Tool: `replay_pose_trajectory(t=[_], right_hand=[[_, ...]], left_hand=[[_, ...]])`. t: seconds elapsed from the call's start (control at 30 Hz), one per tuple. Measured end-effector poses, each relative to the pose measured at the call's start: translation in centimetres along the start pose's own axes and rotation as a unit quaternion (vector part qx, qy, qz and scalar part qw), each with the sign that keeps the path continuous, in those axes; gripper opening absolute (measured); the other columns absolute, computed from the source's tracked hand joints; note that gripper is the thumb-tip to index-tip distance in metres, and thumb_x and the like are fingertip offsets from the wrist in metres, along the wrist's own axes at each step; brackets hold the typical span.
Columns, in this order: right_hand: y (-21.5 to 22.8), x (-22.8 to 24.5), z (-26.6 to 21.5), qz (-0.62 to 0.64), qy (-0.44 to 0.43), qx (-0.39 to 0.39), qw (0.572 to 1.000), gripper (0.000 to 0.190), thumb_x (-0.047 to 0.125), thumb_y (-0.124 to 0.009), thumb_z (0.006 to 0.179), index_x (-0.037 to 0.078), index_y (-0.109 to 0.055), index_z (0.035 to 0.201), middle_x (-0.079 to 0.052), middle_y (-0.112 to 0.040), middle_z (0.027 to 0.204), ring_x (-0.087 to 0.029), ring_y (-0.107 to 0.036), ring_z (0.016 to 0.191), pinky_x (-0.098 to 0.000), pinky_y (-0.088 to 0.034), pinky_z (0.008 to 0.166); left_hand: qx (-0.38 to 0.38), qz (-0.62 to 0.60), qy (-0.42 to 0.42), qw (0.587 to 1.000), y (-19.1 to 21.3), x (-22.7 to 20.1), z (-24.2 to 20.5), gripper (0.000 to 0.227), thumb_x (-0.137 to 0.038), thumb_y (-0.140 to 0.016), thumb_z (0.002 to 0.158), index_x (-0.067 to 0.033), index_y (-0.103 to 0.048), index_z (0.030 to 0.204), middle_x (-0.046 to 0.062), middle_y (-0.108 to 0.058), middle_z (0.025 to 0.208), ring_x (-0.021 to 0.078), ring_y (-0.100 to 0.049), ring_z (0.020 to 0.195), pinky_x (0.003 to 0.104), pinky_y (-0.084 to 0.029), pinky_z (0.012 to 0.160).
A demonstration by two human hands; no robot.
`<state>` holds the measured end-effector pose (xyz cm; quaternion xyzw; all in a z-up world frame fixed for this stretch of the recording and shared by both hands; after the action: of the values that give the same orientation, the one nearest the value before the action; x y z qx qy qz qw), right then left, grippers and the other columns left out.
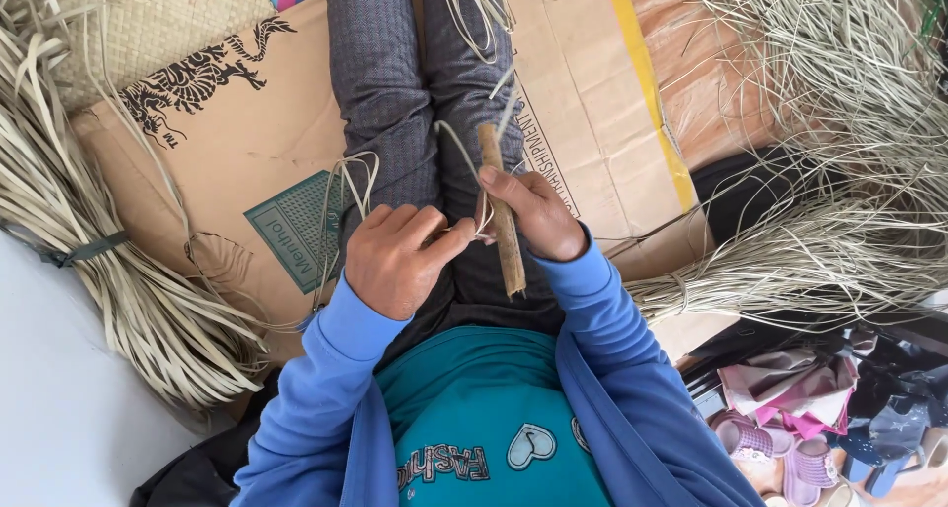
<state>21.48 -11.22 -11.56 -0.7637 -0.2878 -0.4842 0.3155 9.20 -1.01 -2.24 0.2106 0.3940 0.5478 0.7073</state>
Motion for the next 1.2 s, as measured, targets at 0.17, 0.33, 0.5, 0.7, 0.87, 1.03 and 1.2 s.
replay_pose_trajectory(t=[0.17, 0.33, 0.5, 0.7, 0.87, 1.03, 1.2], right_hand=[[-1.4, -3.1, 0.1, 0.145, -0.092, 0.032, 0.985, 0.055, 0.027, -0.058, 0.101, -0.005, -0.063, 0.056, -0.019, -0.052, 0.042, -0.026, -0.058, 0.035, -0.0361, -0.051, 0.037], [-2.3, -3.6, -0.2, 0.162, -0.104, 0.043, 0.98, 0.063, 0.028, -0.057, 0.104, -0.004, -0.059, 0.05, -0.015, -0.044, 0.038, -0.021, -0.048, 0.032, -0.0313, -0.047, 0.036], [-2.7, -4.2, -0.4, 0.164, -0.135, 0.016, 0.977, 0.06, 0.036, -0.057, 0.105, -0.001, -0.064, 0.058, -0.018, -0.058, 0.045, -0.023, -0.062, 0.038, -0.0367, -0.057, 0.038], [-1.6, -5.4, -0.8, 0.103, -0.129, 0.012, 0.986, 0.06, 0.033, -0.055, 0.107, -0.001, -0.061, 0.058, -0.013, -0.052, 0.042, -0.022, -0.057, 0.034, -0.0343, -0.054, 0.036], [-0.6, -3.6, -0.3, -0.08, -0.038, 0.059, 0.994, 0.061, 0.035, -0.053, 0.109, -0.002, -0.067, 0.062, -0.014, -0.057, 0.047, -0.023, -0.063, 0.042, -0.0347, -0.055, 0.042], [0.1, 0.4, -1.2, -0.337, 0.045, -0.025, 0.94, 0.059, 0.041, -0.055, 0.106, 0.009, -0.066, 0.059, -0.014, -0.064, 0.049, -0.041, -0.067, 0.049, -0.0456, -0.057, 0.051], [5.9, -1.7, -1.1, -0.678, 0.138, -0.248, 0.678, 0.056, 0.047, -0.064, 0.101, 0.014, -0.057, 0.056, -0.008, -0.056, 0.042, -0.035, -0.065, 0.043, -0.0449, -0.054, 0.045]], left_hand=[[-0.007, 0.003, -0.045, 0.999, 0.3, -0.2, 0.1, 0.015, -0.011, -0.061, 0.103, -0.0234, -0.068, 0.099, -0.004, -0.041, 0.075, 0.0108, -0.042, 0.056, 0.026, -0.045, 0.06], [-0.011, 0.006, -0.07, 0.997, -0.2, -0.2, -0.6, 0.02, -0.012, -0.054, 0.106, -0.0256, -0.069, 0.109, -0.005, -0.038, 0.079, 0.0107, -0.041, 0.058, 0.028, -0.046, 0.062], [-0.016, 0.014, -0.077, 0.997, -0.5, 0.1, -1.0, 0.023, -0.015, -0.052, 0.106, -0.0245, -0.072, 0.11, -0.005, -0.04, 0.079, 0.011, -0.041, 0.058, 0.027, -0.045, 0.062], [-0.063, 0.054, -0.05, 0.995, 0.6, -1.0, 0.3, 0.022, -0.005, -0.053, 0.107, -0.016, -0.072, 0.107, -0.005, -0.045, 0.08, 0.0116, -0.044, 0.061, 0.031, -0.04, 0.063], [-0.004, 0.058, -0.025, 0.998, 0.5, -1.1, 0.4, 0.015, -0.005, -0.068, 0.096, -0.0126, -0.076, 0.106, -0.004, -0.055, 0.089, 0.0132, -0.048, 0.066, 0.031, -0.04, 0.069], [-0.1, 0.066, -0.06, 0.991, 2.5, 1.4, 0.2, 0.024, -0.015, -0.061, 0.105, -0.0228, -0.078, 0.09, -0.007, -0.056, 0.078, 0.0112, -0.05, 0.061, 0.03, -0.042, 0.071], [-0.186, 0.116, -0.044, 0.975, 4.2, 4.6, -2.0, 0.014, -0.024, -0.08, 0.1, -0.0222, -0.084, 0.087, -0.009, -0.061, 0.074, 0.0106, -0.051, 0.056, 0.033, -0.041, 0.072]])
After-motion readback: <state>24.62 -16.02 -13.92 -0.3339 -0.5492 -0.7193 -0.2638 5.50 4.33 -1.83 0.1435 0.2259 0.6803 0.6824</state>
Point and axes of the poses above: each hand's wrist, its own z-axis towards the middle knuckle, its own y-axis out of the back of the hand, x = y × z, the point moved 7 cm from there along z, towards the middle knuckle
